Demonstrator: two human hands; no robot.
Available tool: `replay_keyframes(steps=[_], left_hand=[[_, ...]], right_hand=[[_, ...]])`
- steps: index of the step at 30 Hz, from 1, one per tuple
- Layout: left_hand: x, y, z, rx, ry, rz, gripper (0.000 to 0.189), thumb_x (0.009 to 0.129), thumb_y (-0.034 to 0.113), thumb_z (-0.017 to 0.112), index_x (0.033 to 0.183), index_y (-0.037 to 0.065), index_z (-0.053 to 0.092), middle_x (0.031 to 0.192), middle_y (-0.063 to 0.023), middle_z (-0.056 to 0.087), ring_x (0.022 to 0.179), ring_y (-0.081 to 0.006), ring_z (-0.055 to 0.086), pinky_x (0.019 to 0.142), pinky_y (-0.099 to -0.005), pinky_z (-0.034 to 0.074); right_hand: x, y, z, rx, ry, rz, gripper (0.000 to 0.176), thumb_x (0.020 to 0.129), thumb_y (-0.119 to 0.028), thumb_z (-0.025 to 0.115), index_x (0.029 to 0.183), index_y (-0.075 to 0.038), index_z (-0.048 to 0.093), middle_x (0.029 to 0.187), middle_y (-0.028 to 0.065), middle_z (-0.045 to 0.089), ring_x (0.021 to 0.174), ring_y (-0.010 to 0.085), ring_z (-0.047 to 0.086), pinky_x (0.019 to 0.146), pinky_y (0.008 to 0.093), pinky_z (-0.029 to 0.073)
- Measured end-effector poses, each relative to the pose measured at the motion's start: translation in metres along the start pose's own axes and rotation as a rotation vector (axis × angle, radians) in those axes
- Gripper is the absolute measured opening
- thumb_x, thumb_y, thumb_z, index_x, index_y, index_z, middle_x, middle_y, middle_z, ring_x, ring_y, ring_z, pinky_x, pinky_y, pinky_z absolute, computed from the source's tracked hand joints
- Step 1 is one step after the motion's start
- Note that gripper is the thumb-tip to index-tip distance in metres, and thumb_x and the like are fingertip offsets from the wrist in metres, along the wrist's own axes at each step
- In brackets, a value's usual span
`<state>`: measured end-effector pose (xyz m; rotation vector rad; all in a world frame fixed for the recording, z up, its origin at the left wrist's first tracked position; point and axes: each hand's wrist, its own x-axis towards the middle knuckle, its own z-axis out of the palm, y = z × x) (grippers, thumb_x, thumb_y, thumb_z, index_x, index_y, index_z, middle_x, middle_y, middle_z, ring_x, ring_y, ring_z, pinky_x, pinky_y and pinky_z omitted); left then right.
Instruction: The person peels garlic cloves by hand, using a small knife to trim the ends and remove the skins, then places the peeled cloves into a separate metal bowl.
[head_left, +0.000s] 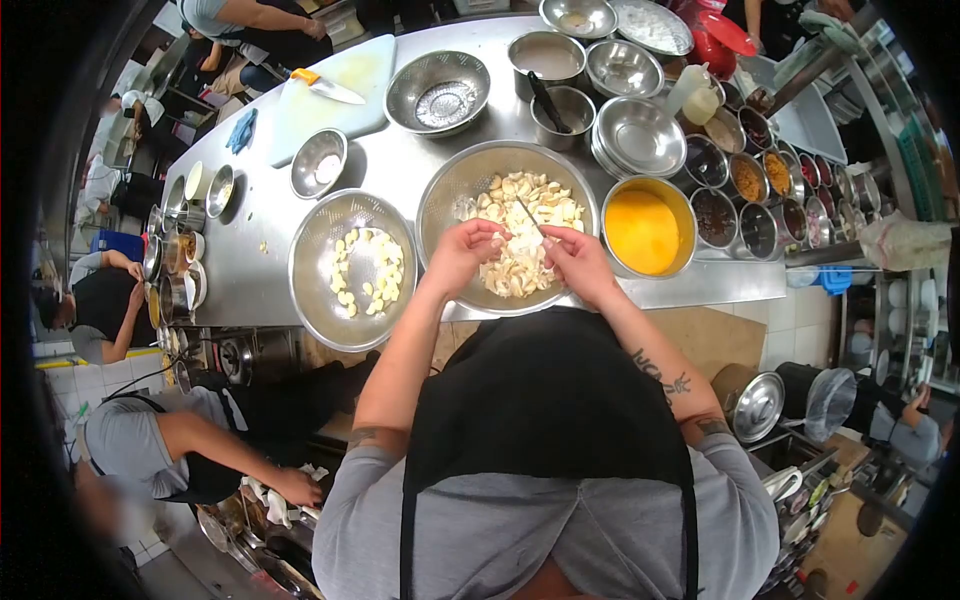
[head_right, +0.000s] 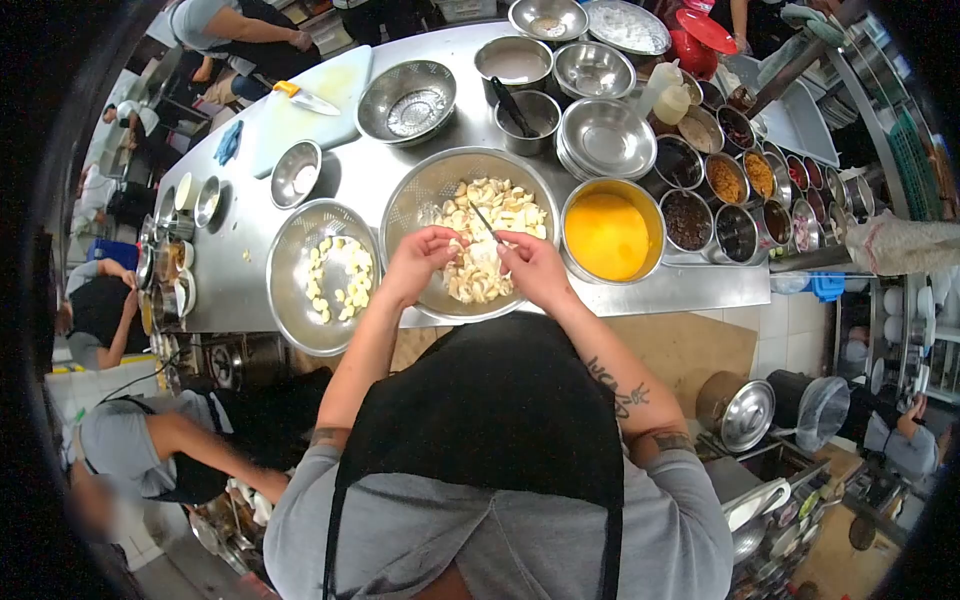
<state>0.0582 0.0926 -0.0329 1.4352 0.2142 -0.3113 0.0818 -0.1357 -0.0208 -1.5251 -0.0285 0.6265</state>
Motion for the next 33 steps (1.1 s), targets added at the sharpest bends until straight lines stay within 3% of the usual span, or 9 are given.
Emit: replay_keyframes(steps=[2, 5, 11, 20, 25, 28, 33], left_hand=[[0.000, -0.009, 0.007, -0.244, 0.050, -0.065, 0.019, 0.095, 0.005, 0.056, 0.113, 0.005, 0.059, 0.091, -0.0049, 0.064, 0.080, -0.0144, 0.062, 0.070, -0.0241, 0.049], [-0.006, -0.017, 0.016, -0.762, -0.036, -0.118, 0.020, 0.094, 0.004, 0.057, 0.114, 0.006, 0.058, 0.093, -0.0060, 0.064, 0.082, -0.0153, 0.063, 0.067, -0.0237, 0.048], [-0.014, -0.006, 0.032, -0.732, -0.071, -0.123, 0.018, 0.094, 0.005, 0.056, 0.112, 0.007, 0.057, 0.092, -0.0054, 0.064, 0.083, -0.0153, 0.064, 0.066, -0.0244, 0.050], [-0.016, 0.002, 0.041, -0.285, -0.023, 0.037, 0.012, 0.093, 0.008, 0.060, 0.104, 0.003, 0.059, 0.089, -0.0034, 0.064, 0.077, -0.0105, 0.060, 0.066, -0.0237, 0.049], [-0.020, 0.007, 0.044, -0.208, 0.036, 0.035, 0.016, 0.093, 0.007, 0.060, 0.108, 0.001, 0.062, 0.088, -0.0031, 0.065, 0.076, -0.0085, 0.059, 0.067, -0.0232, 0.049], [-0.020, 0.000, 0.044, -0.216, 0.042, 0.054, 0.019, 0.093, 0.007, 0.060, 0.111, 0.000, 0.063, 0.089, -0.0034, 0.065, 0.074, -0.0080, 0.059, 0.067, -0.0225, 0.049], [-0.029, 0.016, 0.046, -0.232, 0.026, -0.030, 0.025, 0.095, 0.007, 0.056, 0.118, -0.002, 0.060, 0.092, -0.0038, 0.066, 0.071, -0.0080, 0.059, 0.065, -0.0222, 0.047]], right_hand=[[-0.002, -0.004, 0.003, 0.018, -0.009, 0.003, 0.033, 0.096, -0.019, 0.057, 0.125, -0.003, 0.060, 0.070, -0.0019, 0.060, 0.057, 0.0028, 0.048, 0.053, 0.0196, 0.039], [-0.006, -0.009, 0.005, 0.088, -0.048, 0.028, 0.032, 0.097, -0.019, 0.056, 0.125, -0.003, 0.059, 0.072, -0.0017, 0.060, 0.060, 0.0033, 0.049, 0.055, 0.0198, 0.040], [-0.010, -0.010, 0.009, 0.012, -0.094, -0.061, 0.035, 0.097, -0.018, 0.056, 0.128, -0.002, 0.057, 0.076, -0.0010, 0.060, 0.068, 0.0048, 0.052, 0.061, 0.0210, 0.043], [-0.014, -0.013, 0.011, -0.196, -0.113, -0.167, 0.035, 0.095, -0.014, 0.058, 0.130, -0.006, 0.057, 0.082, 0.0014, 0.064, 0.071, 0.0056, 0.054, 0.066, 0.0233, 0.047], [-0.021, -0.026, 0.015, -0.224, -0.082, -0.355, 0.034, 0.095, -0.012, 0.057, 0.129, -0.008, 0.058, 0.097, 0.0088, 0.070, 0.083, 0.0097, 0.063, 0.076, 0.0257, 0.051], [-0.026, -0.036, 0.013, -0.291, -0.111, -0.311, 0.033, 0.095, -0.012, 0.057, 0.128, -0.008, 0.059, 0.103, 0.0126, 0.070, 0.089, 0.0131, 0.066, 0.080, 0.0269, 0.051], [-0.026, -0.034, 0.013, -0.297, -0.096, -0.289, 0.033, 0.095, -0.013, 0.057, 0.127, -0.006, 0.059, 0.099, 0.0124, 0.070, 0.086, 0.0139, 0.066, 0.079, 0.0269, 0.051]])
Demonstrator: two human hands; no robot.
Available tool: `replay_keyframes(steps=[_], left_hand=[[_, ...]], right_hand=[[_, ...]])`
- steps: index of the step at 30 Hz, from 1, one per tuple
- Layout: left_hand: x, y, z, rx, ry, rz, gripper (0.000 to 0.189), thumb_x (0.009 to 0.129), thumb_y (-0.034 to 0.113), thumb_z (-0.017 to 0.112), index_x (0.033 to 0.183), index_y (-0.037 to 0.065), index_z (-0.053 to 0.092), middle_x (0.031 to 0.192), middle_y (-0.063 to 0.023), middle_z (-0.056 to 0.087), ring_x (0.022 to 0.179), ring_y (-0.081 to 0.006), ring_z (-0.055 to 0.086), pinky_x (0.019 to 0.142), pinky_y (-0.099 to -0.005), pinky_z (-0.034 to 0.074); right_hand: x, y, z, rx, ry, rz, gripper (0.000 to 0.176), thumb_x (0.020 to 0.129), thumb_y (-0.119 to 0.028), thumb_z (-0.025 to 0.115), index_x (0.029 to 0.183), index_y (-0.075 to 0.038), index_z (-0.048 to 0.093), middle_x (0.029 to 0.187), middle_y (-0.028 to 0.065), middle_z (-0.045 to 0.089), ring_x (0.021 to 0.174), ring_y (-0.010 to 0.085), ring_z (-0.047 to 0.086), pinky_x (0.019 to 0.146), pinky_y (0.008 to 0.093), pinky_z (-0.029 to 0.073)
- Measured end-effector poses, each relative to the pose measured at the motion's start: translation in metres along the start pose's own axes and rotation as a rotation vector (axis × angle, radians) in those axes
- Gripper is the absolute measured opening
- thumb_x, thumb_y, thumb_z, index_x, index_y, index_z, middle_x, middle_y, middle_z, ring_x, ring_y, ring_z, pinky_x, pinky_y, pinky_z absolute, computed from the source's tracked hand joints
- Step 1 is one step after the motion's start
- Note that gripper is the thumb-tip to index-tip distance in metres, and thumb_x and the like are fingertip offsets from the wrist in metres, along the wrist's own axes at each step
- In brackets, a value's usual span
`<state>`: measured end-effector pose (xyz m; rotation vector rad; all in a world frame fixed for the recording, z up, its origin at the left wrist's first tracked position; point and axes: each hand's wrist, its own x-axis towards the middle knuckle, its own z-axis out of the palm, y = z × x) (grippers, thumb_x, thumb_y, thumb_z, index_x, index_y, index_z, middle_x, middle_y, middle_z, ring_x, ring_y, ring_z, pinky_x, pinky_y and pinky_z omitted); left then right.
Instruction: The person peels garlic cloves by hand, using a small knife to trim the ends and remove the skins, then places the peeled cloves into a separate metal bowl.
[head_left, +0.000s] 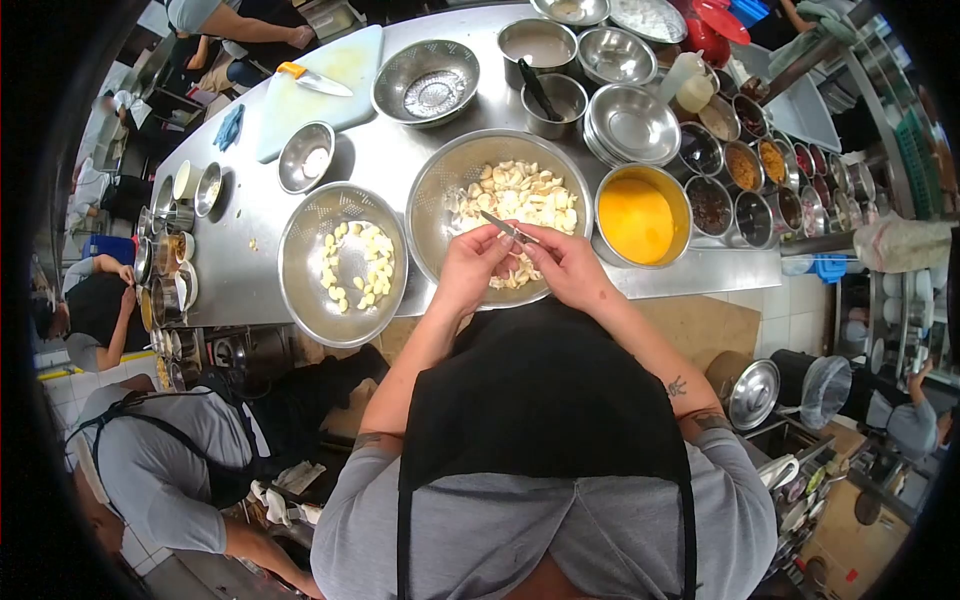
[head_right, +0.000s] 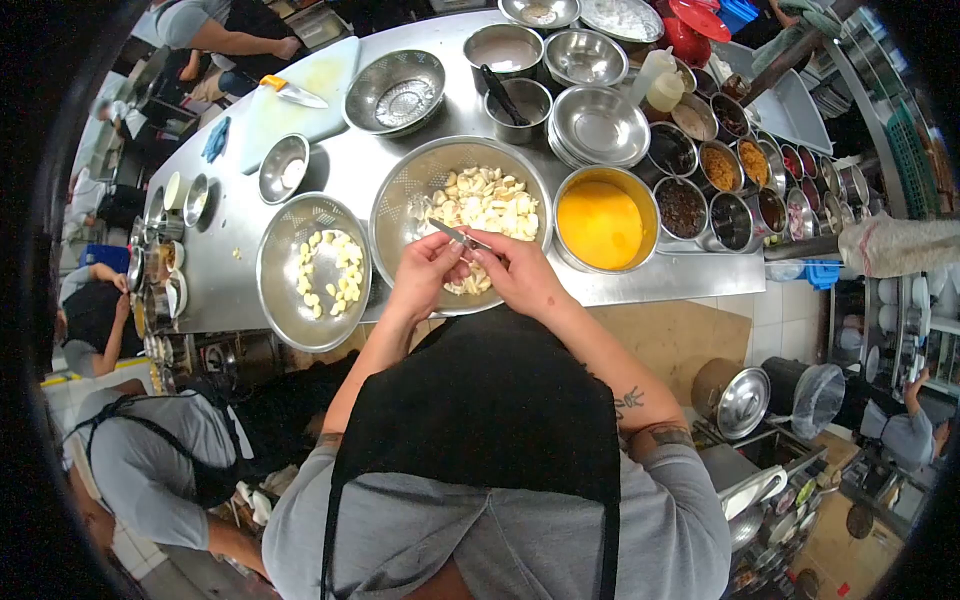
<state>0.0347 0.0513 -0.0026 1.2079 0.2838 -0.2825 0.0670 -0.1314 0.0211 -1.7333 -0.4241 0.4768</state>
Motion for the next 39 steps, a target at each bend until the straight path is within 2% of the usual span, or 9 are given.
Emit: replay_keyframes(steps=[5, 8, 14, 20, 26, 29, 32, 37, 39], left_hand=[[-0.004, 0.001, 0.001, -0.151, -0.015, -0.020, 0.031, 0.096, 0.007, 0.053, 0.126, -0.003, 0.057, 0.093, -0.0048, 0.065, 0.071, -0.0087, 0.059, 0.063, -0.0230, 0.046], [-0.005, -0.001, 0.001, -0.034, -0.004, 0.027, 0.025, 0.096, 0.006, 0.054, 0.117, -0.004, 0.060, 0.088, -0.0043, 0.066, 0.070, -0.0087, 0.058, 0.063, -0.0229, 0.046], [-0.005, -0.003, -0.003, 0.125, 0.023, 0.077, 0.006, 0.092, 0.003, 0.059, 0.090, -0.001, 0.062, 0.076, -0.0054, 0.065, 0.064, -0.0086, 0.057, 0.058, -0.0225, 0.045], [-0.010, 0.002, 0.000, 0.337, 0.063, 0.076, 0.005, 0.090, 0.003, 0.063, 0.092, -0.002, 0.061, 0.075, -0.0077, 0.065, 0.063, -0.0103, 0.060, 0.057, -0.0230, 0.047], [-0.012, 0.006, 0.010, 0.090, 0.050, 0.169, 0.006, 0.090, 0.002, 0.062, 0.093, -0.002, 0.059, 0.084, -0.0101, 0.068, 0.073, -0.0137, 0.066, 0.061, -0.0241, 0.052], [-0.012, 0.002, 0.004, -0.134, 0.013, 0.076, 0.008, 0.092, 0.002, 0.060, 0.098, -0.001, 0.059, 0.093, -0.0111, 0.068, 0.082, -0.0159, 0.067, 0.067, -0.0259, 0.054], [-0.012, 0.004, 0.003, -0.205, -0.036, 0.001, 0.016, 0.094, 0.006, 0.059, 0.108, -0.001, 0.058, 0.097, -0.0100, 0.067, 0.085, -0.0152, 0.065, 0.073, -0.0263, 0.053], [-0.011, 0.000, -0.001, -0.152, -0.099, -0.023, 0.020, 0.093, 0.005, 0.058, 0.113, -0.001, 0.059, 0.096, -0.0082, 0.067, 0.085, -0.0137, 0.064, 0.075, -0.0265, 0.053], [-0.011, 0.002, 0.000, -0.045, -0.082, 0.001, 0.020, 0.094, 0.004, 0.058, 0.113, -0.002, 0.059, 0.095, -0.0084, 0.067, 0.083, -0.0133, 0.064, 0.073, -0.0262, 0.053]], right_hand=[[-0.001, 0.007, 0.001, -0.048, -0.003, 0.036, 0.034, 0.094, -0.015, 0.058, 0.126, -0.004, 0.059, 0.096, 0.0126, 0.070, 0.082, 0.0139, 0.065, 0.075, 0.0275, 0.051], [-0.001, 0.013, 0.004, -0.017, 0.012, -0.019, 0.034, 0.094, -0.016, 0.059, 0.126, -0.004, 0.059, 0.093, 0.0125, 0.070, 0.079, 0.0142, 0.065, 0.073, 0.0277, 0.051], [-0.004, 0.010, 0.003, -0.048, -0.002, -0.002, 0.035, 0.092, -0.016, 0.062, 0.125, -0.004, 0.060, 0.084, 0.0118, 0.069, 0.070, 0.0136, 0.062, 0.068, 0.0280, 0.050], [-0.003, 0.019, 0.006, -0.002, 0.015, 0.009, 0.032, 0.092, -0.016, 0.063, 0.121, -0.002, 0.061, 0.081, 0.0106, 0.069, 0.068, 0.0123, 0.061, 0.066, 0.0277, 0.050], [-0.003, 0.006, 0.002, 0.051, 0.021, 0.029, 0.031, 0.092, -0.014, 0.062, 0.122, -0.003, 0.061, 0.086, 0.0089, 0.070, 0.072, 0.0103, 0.061, 0.068, 0.0259, 0.050], [-0.002, 0.008, -0.001, 0.053, 0.014, -0.008, 0.032, 0.092, -0.011, 0.062, 0.123, -0.003, 0.061, 0.089, 0.0083, 0.070, 0.075, 0.0091, 0.061, 0.069, 0.0256, 0.050], [-0.002, 0.012, 0.003, 0.118, -0.003, -0.085, 0.034, 0.091, -0.009, 0.062, 0.125, -0.004, 0.060, 0.090, 0.0078, 0.070, 0.076, 0.0087, 0.060, 0.069, 0.0258, 0.050], [-0.002, 0.005, 0.004, 0.084, -0.015, -0.181, 0.036, 0.090, -0.007, 0.062, 0.126, -0.003, 0.059, 0.092, 0.0095, 0.070, 0.077, 0.0096, 0.061, 0.070, 0.0268, 0.050], [-0.004, 0.003, 0.000, 0.034, -0.037, -0.083, 0.036, 0.090, -0.007, 0.062, 0.126, -0.003, 0.059, 0.092, 0.0111, 0.071, 0.078, 0.0106, 0.062, 0.072, 0.0268, 0.051]])
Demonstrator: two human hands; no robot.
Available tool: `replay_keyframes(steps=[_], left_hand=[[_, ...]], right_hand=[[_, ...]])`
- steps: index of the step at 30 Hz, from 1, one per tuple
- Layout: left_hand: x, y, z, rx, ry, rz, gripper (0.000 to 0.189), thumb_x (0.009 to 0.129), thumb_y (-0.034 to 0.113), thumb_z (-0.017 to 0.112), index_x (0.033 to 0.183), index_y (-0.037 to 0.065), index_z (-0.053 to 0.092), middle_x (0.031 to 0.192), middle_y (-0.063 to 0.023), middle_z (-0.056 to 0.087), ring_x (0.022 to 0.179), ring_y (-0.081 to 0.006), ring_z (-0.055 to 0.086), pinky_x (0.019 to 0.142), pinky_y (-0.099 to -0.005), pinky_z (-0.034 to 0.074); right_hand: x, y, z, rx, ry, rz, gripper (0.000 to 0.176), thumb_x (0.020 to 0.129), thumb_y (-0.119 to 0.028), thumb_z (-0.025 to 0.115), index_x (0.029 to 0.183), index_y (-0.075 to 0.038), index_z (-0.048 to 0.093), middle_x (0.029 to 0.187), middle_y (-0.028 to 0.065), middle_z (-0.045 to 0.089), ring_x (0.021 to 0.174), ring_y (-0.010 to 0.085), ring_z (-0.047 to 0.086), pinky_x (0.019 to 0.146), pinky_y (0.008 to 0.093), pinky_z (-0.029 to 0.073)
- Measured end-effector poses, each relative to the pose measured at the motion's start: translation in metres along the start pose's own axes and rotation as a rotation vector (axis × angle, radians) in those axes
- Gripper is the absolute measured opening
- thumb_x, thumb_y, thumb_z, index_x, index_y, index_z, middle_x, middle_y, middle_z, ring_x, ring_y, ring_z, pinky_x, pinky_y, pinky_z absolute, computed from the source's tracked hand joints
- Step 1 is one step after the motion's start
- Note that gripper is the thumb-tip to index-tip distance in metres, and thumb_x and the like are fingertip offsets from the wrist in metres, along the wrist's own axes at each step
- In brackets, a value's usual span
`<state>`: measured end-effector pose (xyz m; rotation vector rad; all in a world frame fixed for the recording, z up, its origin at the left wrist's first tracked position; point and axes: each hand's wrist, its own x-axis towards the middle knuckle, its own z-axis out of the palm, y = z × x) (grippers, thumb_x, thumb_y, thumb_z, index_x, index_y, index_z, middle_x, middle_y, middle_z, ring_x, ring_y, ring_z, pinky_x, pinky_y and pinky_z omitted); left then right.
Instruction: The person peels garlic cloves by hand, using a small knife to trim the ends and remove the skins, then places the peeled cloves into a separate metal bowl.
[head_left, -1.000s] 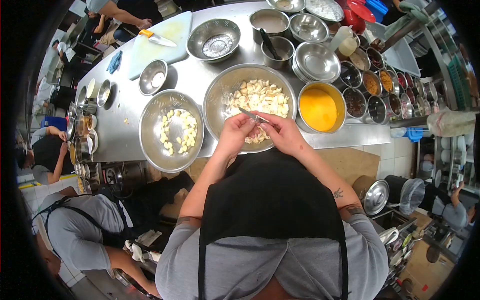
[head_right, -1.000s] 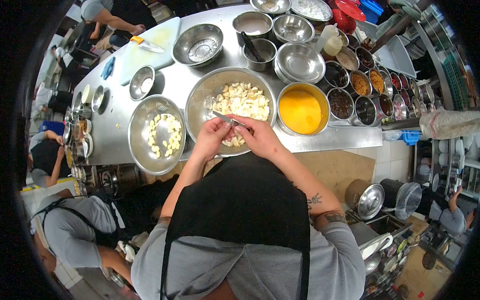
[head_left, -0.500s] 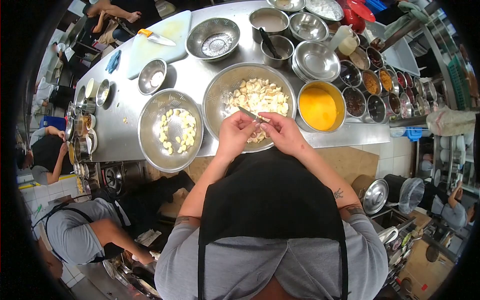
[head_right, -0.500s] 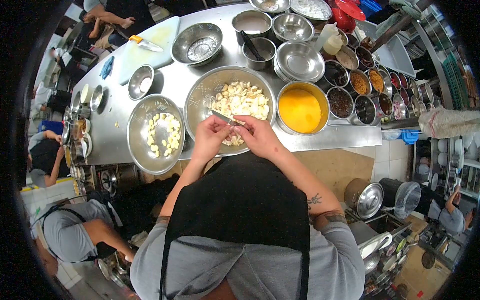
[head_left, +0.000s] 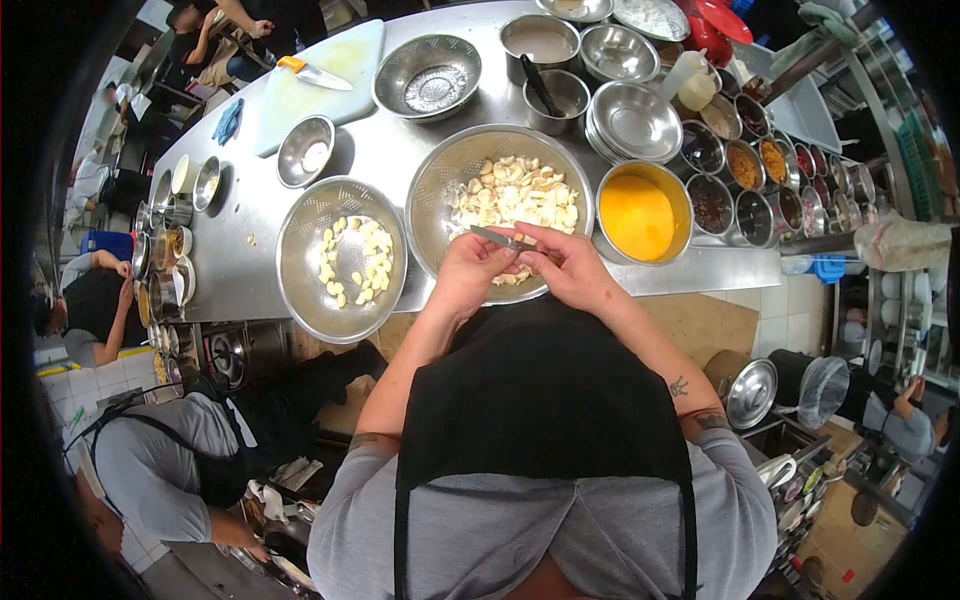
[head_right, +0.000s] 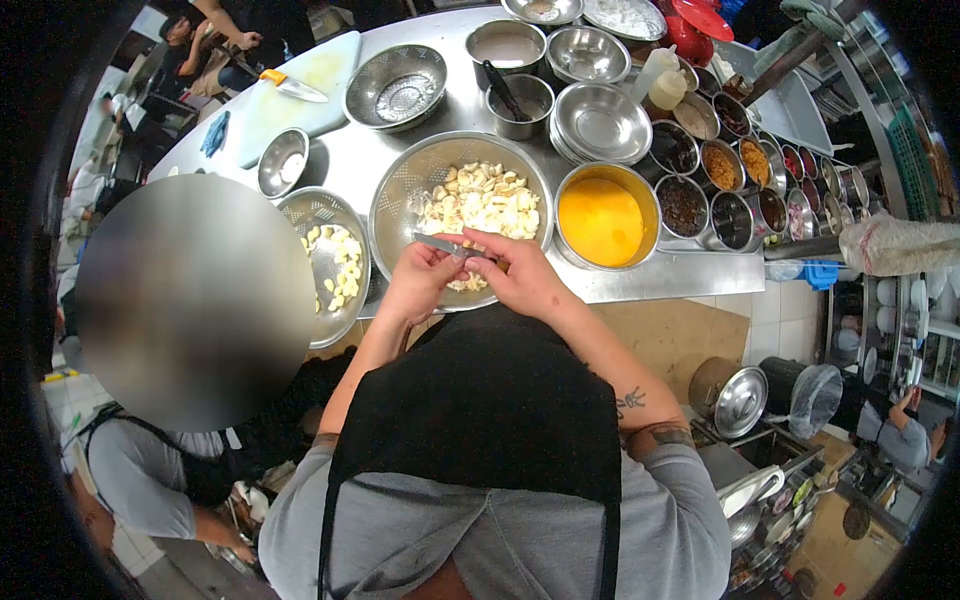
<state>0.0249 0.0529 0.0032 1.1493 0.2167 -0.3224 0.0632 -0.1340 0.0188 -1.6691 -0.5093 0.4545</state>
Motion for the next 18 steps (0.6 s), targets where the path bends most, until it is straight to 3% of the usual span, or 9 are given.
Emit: replay_keyframes(steps=[4, 7, 11, 15, 16, 17, 18], left_hand=[[-0.001, 0.005, 0.009, 0.188, 0.080, 0.024, 0.018, 0.093, 0.001, 0.055, 0.111, -0.004, 0.059, 0.090, -0.0098, 0.067, 0.078, -0.0135, 0.065, 0.070, -0.0259, 0.054], [-0.003, 0.001, 0.015, 0.269, 0.168, 0.069, 0.013, 0.091, -0.002, 0.056, 0.103, -0.006, 0.059, 0.087, -0.0115, 0.068, 0.075, -0.0143, 0.066, 0.067, -0.0254, 0.054], [-0.004, -0.008, 0.026, 0.270, 0.233, 0.148, 0.006, 0.091, -0.003, 0.056, 0.094, -0.007, 0.058, 0.083, -0.0126, 0.068, 0.074, -0.0149, 0.067, 0.066, -0.0252, 0.054], [-0.006, -0.019, 0.022, 0.636, 0.290, 0.185, 0.003, 0.088, -0.005, 0.057, 0.089, -0.002, 0.057, 0.079, -0.0084, 0.064, 0.072, -0.0122, 0.063, 0.065, -0.0246, 0.051], [-0.006, -0.020, 0.026, 0.554, 0.321, 0.215, 0.006, 0.087, -0.001, 0.061, 0.083, 0.000, 0.056, 0.073, -0.0046, 0.060, 0.067, -0.0092, 0.056, 0.060, -0.0241, 0.046], [-0.005, -0.023, 0.029, 0.471, 0.329, 0.255, 0.013, 0.086, 0.003, 0.064, 0.077, 0.001, 0.056, 0.067, -0.0008, 0.056, 0.061, -0.0062, 0.050, 0.055, -0.0235, 0.042], [-0.002, -0.031, 0.025, 0.425, 0.312, 0.288, 0.011, 0.088, 0.002, 0.063, 0.079, 0.001, 0.056, 0.068, -0.0010, 0.057, 0.063, -0.0064, 0.052, 0.055, -0.0232, 0.043]], right_hand=[[0.001, 0.001, -0.001, 0.007, -0.021, 0.056, 0.037, 0.090, -0.009, 0.063, 0.125, -0.001, 0.058, 0.090, 0.0136, 0.070, 0.081, 0.0122, 0.065, 0.074, 0.0271, 0.051], [0.001, 0.013, 0.003, 0.025, 0.024, -0.039, 0.035, 0.091, -0.008, 0.061, 0.125, 0.001, 0.058, 0.091, 0.0126, 0.070, 0.081, 0.0127, 0.066, 0.075, 0.0271, 0.052], [-0.005, 0.015, 0.007, 0.241, 0.033, 0.028, 0.029, 0.093, -0.006, 0.059, 0.121, 0.003, 0.058, 0.094, 0.0112, 0.070, 0.082, 0.0131, 0.066, 0.074, 0.0276, 0.053], [-0.004, 0.037, 0.013, 0.295, 0.065, 0.081, 0.021, 0.093, -0.009, 0.060, 0.112, 0.001, 0.060, 0.085, 0.0086, 0.068, 0.077, 0.0124, 0.065, 0.070, 0.0266, 0.052], [-0.004, 0.034, 0.012, 0.204, 0.065, 0.074, 0.022, 0.093, -0.012, 0.060, 0.112, -0.001, 0.060, 0.082, 0.0073, 0.068, 0.076, 0.0121, 0.065, 0.068, 0.0268, 0.052], [-0.004, 0.040, 0.011, 0.218, 0.043, 0.072, 0.016, 0.093, -0.009, 0.058, 0.107, -0.001, 0.059, 0.089, 0.0052, 0.065, 0.080, 0.0116, 0.064, 0.071, 0.0277, 0.053], [-0.003, 0.038, 0.009, 0.251, 0.033, 0.055, 0.014, 0.094, -0.010, 0.057, 0.105, -0.001, 0.059, 0.086, 0.0045, 0.064, 0.078, 0.0111, 0.063, 0.071, 0.0281, 0.053]])
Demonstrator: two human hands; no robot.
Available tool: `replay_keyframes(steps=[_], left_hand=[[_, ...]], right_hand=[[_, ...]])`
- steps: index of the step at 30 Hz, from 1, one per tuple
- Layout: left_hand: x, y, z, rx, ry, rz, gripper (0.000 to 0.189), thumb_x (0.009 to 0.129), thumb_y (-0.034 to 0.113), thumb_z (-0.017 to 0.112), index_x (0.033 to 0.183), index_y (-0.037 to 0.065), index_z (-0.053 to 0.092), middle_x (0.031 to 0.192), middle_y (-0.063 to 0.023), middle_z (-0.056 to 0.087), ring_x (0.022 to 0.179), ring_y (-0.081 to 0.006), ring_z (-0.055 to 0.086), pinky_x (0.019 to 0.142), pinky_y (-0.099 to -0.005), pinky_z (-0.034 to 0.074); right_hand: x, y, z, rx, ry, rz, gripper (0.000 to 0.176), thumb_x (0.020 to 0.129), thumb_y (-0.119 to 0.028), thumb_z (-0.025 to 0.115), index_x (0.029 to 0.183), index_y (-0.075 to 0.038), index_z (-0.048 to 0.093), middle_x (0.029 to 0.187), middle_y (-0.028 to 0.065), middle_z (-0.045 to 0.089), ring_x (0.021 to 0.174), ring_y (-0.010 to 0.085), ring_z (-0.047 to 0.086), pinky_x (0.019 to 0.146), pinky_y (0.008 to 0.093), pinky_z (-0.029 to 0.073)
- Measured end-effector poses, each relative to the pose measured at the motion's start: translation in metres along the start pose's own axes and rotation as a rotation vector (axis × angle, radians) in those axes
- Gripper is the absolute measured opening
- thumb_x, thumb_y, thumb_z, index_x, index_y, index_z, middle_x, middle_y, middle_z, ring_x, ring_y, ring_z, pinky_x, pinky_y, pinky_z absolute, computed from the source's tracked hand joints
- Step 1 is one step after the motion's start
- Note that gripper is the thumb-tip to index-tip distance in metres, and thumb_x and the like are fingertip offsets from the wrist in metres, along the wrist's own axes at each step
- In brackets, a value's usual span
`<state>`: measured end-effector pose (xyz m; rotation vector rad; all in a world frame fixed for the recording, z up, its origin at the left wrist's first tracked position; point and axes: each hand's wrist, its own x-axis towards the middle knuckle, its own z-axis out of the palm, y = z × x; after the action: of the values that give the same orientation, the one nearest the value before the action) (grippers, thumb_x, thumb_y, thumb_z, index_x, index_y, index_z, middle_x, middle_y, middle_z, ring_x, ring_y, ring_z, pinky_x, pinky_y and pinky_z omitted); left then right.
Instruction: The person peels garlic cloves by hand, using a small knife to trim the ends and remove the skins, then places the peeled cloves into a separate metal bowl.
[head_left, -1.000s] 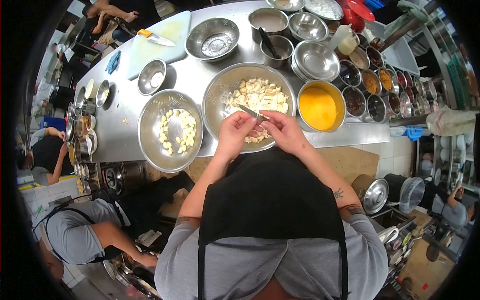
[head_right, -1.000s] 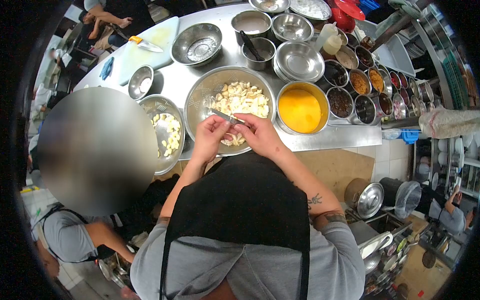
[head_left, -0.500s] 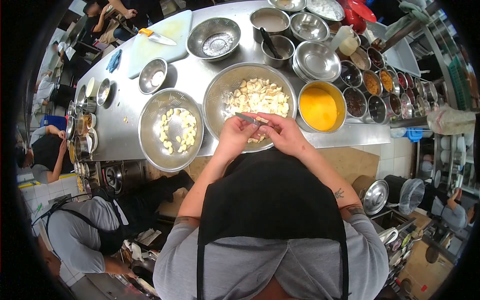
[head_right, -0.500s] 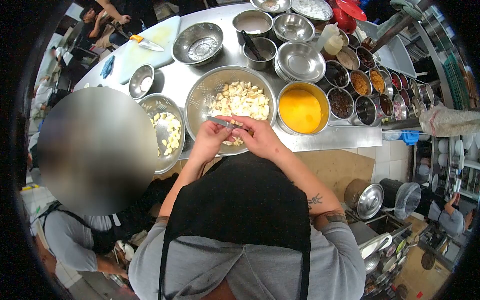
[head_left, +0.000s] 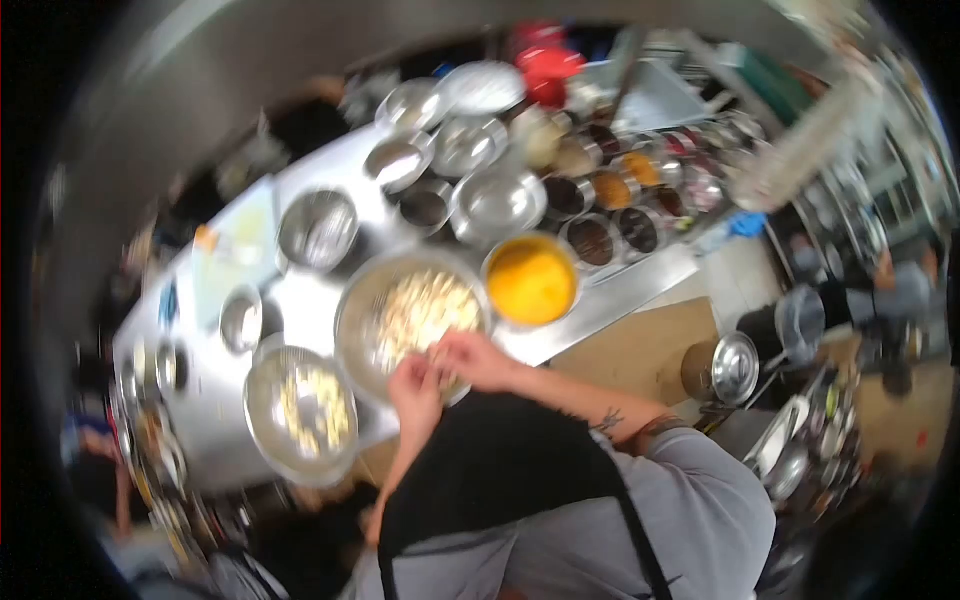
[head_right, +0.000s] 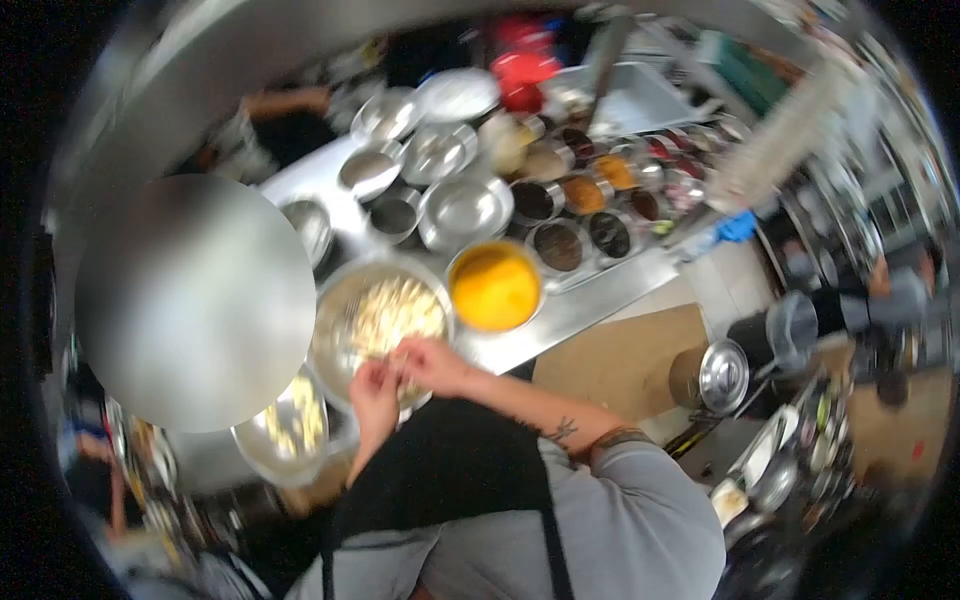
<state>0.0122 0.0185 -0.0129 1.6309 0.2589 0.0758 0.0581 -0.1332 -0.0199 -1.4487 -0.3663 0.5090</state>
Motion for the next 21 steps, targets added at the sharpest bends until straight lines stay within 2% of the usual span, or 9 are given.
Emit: replay_keyframes(steps=[1, 3, 6, 9, 10, 13, 14, 18, 21], left_hand=[[-0.005, 0.021, 0.003, 0.048, -0.018, 0.006, 0.008, 0.089, 0.000, 0.061, 0.082, 0.000, 0.056, 0.069, -0.0021, 0.058, 0.065, -0.0072, 0.055, 0.057, -0.0229, 0.044], [-0.004, -0.002, -0.001, -0.011, -0.058, 0.002, 0.003, 0.089, -0.003, 0.059, 0.089, -0.002, 0.056, 0.075, -0.0051, 0.061, 0.068, -0.0091, 0.058, 0.060, -0.0230, 0.046], [0.002, -0.007, 0.003, -0.141, -0.056, -0.005, 0.009, 0.089, -0.004, 0.059, 0.097, -0.003, 0.056, 0.084, -0.0082, 0.062, 0.073, -0.0109, 0.060, 0.062, -0.0238, 0.048], [0.006, 0.000, 0.001, -0.158, -0.007, 0.069, 0.014, 0.089, -0.004, 0.060, 0.102, -0.004, 0.054, 0.089, -0.0095, 0.063, 0.075, -0.0116, 0.060, 0.064, -0.0239, 0.048], [0.008, 0.002, -0.002, -0.181, -0.008, 0.061, 0.016, 0.090, -0.001, 0.062, 0.103, -0.003, 0.054, 0.090, -0.0093, 0.062, 0.076, -0.0111, 0.059, 0.065, -0.0234, 0.048], [0.014, 0.002, -0.006, -0.199, -0.031, 0.119, 0.016, 0.090, 0.001, 0.064, 0.103, -0.002, 0.054, 0.089, -0.0092, 0.062, 0.076, -0.0106, 0.058, 0.066, -0.0227, 0.048], [0.017, -0.001, -0.007, -0.196, -0.041, 0.135, 0.017, 0.089, 0.002, 0.066, 0.102, -0.002, 0.054, 0.089, -0.0087, 0.063, 0.077, -0.0101, 0.058, 0.067, -0.0222, 0.047], [0.022, -0.007, -0.009, -0.208, -0.043, 0.221, 0.014, 0.090, 0.005, 0.065, 0.099, 0.000, 0.056, 0.082, -0.0075, 0.064, 0.067, -0.0100, 0.059, 0.056, -0.0213, 0.045], [0.018, -0.001, -0.012, -0.282, -0.041, 0.088, 0.018, 0.086, -0.001, 0.068, 0.099, -0.003, 0.057, 0.088, -0.0092, 0.065, 0.075, -0.0102, 0.061, 0.063, -0.0216, 0.048]], right_hand=[[0.000, 0.002, 0.002, 0.050, 0.009, -0.026, 0.014, 0.096, -0.011, 0.056, 0.104, -0.001, 0.059, 0.084, 0.0052, 0.064, 0.077, 0.0113, 0.063, 0.069, 0.0277, 0.053], [0.005, 0.012, 0.004, 0.124, -0.007, 0.024, 0.015, 0.097, -0.012, 0.056, 0.107, -0.001, 0.058, 0.084, 0.0070, 0.064, 0.075, 0.0119, 0.064, 0.066, 0.0274, 0.053], [0.012, 0.018, 0.006, 0.195, -0.008, -0.005, 0.016, 0.097, -0.013, 0.056, 0.107, -0.001, 0.057, 0.082, 0.0076, 0.065, 0.073, 0.0118, 0.064, 0.063, 0.0267, 0.053], [0.017, 0.009, 0.009, 0.276, 0.032, -0.026, 0.015, 0.096, -0.013, 0.057, 0.105, -0.001, 0.056, 0.083, 0.0079, 0.065, 0.072, 0.0109, 0.064, 0.062, 0.0256, 0.052], [0.010, -0.016, 0.008, 0.218, 0.034, 0.003, 0.014, 0.096, -0.013, 0.057, 0.104, -0.001, 0.056, 0.082, 0.0061, 0.064, 0.069, 0.0095, 0.061, 0.061, 0.0239, 0.051], [0.018, -0.007, 0.009, 0.211, 0.043, -0.085, 0.014, 0.096, -0.012, 0.057, 0.104, -0.001, 0.056, 0.079, 0.0037, 0.062, 0.068, 0.0078, 0.058, 0.060, 0.0228, 0.049], [0.016, -0.010, 0.008, 0.233, 0.032, -0.097, 0.012, 0.096, -0.013, 0.057, 0.102, -0.002, 0.057, 0.075, 0.0012, 0.059, 0.065, 0.0060, 0.053, 0.058, 0.0215, 0.045], [0.021, -0.002, 0.007, 0.287, -0.015, -0.115, 0.011, 0.097, -0.014, 0.057, 0.096, -0.003, 0.058, 0.073, -0.0006, 0.056, 0.062, 0.0045, 0.048, 0.055, 0.0201, 0.039], [0.027, 0.005, 0.005, 0.230, -0.038, -0.087, 0.012, 0.097, -0.014, 0.057, 0.095, -0.002, 0.058, 0.073, -0.0009, 0.056, 0.063, 0.0046, 0.049, 0.056, 0.0204, 0.040]])
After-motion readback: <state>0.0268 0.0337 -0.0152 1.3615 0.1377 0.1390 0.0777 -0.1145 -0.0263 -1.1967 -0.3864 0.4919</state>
